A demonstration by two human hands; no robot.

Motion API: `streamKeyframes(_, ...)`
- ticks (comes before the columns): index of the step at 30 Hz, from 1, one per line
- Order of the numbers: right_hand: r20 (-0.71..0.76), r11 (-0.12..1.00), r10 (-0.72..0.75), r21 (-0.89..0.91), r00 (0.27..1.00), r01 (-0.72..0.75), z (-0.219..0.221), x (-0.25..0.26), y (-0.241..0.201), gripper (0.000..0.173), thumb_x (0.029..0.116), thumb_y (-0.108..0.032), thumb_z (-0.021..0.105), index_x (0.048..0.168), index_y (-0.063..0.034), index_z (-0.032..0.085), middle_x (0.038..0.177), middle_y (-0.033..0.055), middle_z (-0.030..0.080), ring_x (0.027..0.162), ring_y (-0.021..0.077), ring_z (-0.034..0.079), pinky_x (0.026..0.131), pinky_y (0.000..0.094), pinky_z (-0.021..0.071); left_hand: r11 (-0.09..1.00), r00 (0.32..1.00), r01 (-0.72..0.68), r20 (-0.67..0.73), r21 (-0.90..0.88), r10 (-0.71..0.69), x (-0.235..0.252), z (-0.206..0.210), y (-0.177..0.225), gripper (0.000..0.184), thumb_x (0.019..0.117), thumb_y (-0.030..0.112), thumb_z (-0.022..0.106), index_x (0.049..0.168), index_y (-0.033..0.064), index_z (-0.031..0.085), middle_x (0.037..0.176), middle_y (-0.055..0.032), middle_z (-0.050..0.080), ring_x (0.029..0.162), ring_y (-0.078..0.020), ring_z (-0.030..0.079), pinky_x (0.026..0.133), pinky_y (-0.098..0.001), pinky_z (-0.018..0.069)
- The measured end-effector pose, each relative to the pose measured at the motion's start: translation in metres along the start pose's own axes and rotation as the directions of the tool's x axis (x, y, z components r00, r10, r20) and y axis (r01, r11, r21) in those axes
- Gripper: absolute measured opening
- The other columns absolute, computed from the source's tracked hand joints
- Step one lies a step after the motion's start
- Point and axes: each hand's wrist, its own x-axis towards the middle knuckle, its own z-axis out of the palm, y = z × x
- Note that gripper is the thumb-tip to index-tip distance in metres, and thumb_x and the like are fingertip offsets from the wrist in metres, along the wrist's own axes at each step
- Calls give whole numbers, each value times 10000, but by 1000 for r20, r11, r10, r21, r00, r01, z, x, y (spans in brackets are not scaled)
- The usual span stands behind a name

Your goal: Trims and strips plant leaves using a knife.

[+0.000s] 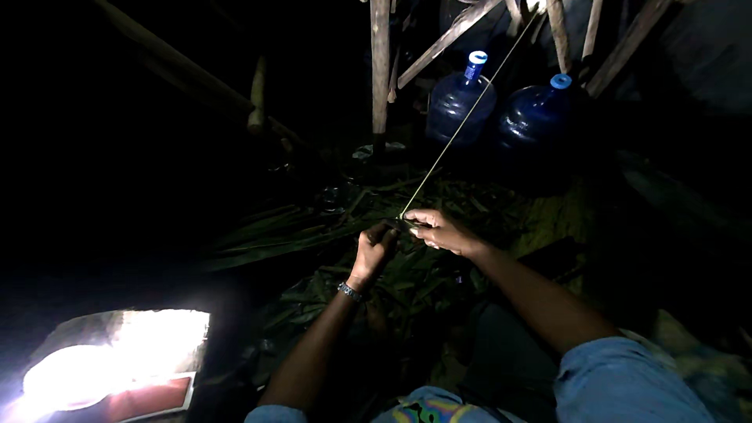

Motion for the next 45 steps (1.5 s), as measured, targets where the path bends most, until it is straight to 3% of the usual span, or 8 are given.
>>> streamKeyframes(3, -107, 999, -27, 23, 994, 30, 6, 0, -4, 312, 1027, -46, 575, 1337, -31, 609, 978, 62, 641, 565, 24, 413, 504, 193, 360, 995, 998, -56, 2, 80, 57, 2, -3, -2, 171, 1028, 70, 540, 1011, -15, 687, 730, -15, 656, 599, -72, 604, 575, -236, 533)
streamKeyframes(9, -231, 988, -99, 97, 968, 124, 1, 1, -4, 270, 1010, -19, 589, 1274, -6, 646, 796, 29, 645, 497, 16, 401, 461, 172, 344, 990, 998, -67, 15, 124, 66, 0, -2, 0, 179, 1039, 95, 551, 1032, -22, 687, 731, -19, 659, 593, -67, 604, 563, -225, 528)
streamKeyframes(14, -446, 954, -66, 233, 893, 186, -22, 0, -4, 142, 1022, -32, 569, 1143, -10, 640, 798, 26, 664, 466, 16, 403, 426, 169, 339, 978, 995, -93, 45, 187, 86, -1, -4, -5, 181, 1033, 96, 558, 1031, -18, 698, 730, 1, 659, 592, -48, 598, 568, -215, 524)
streamKeyframes(19, -596, 884, 3, 376, 803, 276, -49, -6, 1, 170, 1022, -27, 566, 1176, -59, 628, 790, 33, 650, 416, 16, 380, 373, 153, 328, 990, 996, -23, 89, 140, 11, 0, 0, -7, 192, 1041, 105, 545, 1027, -13, 695, 717, 1, 641, 571, -49, 569, 541, -211, 496)
streamKeyframes(24, -224, 968, -139, 175, 964, 181, -36, -12, 5, 388, 1007, -72, 539, 1393, -97, 566, 808, 41, 628, 480, 47, 417, 439, 192, 370, 928, 951, 304, 129, -214, -282, -3, 5, 7, 226, 1067, 100, 431, 968, 24, 619, 683, 0, 558, 527, -61, 493, 483, -201, 432)
streamKeyframes(30, 99, 999, -5, 37, 995, 1, -1, -2, 3, 302, 1029, -81, 558, 1330, -53, 560, 813, -3, 621, 504, 0, 393, 477, 165, 338, 907, 943, 330, 139, -263, -303, -1, 1, 7, 213, 1012, 23, 389, 966, 34, 596, 668, -5, 574, 510, -57, 505, 460, -194, 421)
streamKeyframes(37, -146, 974, -156, 142, 977, 177, -5, 0, 3, 187, 1009, -38, 574, 1182, -6, 638, 764, 14, 626, 482, 1, 386, 458, 160, 339, 879, 909, 369, 312, -301, -274, 4, -4, 1, 281, 1060, 117, 349, 941, 49, 595, 620, 41, 526, 465, -16, 470, 436, -151, 407)
streamKeyframes(45, -446, 930, -210, 183, 870, 319, -43, -19, -4, 187, 1021, -24, 553, 1182, -39, 647, 790, 27, 655, 459, 17, 385, 420, 163, 329, 908, 871, 391, 378, -150, -313, 2, -6, 2, 238, 1056, 124, 399, 967, 59, 610, 675, 45, 560, 487, -6, 475, 441, -150, 406)
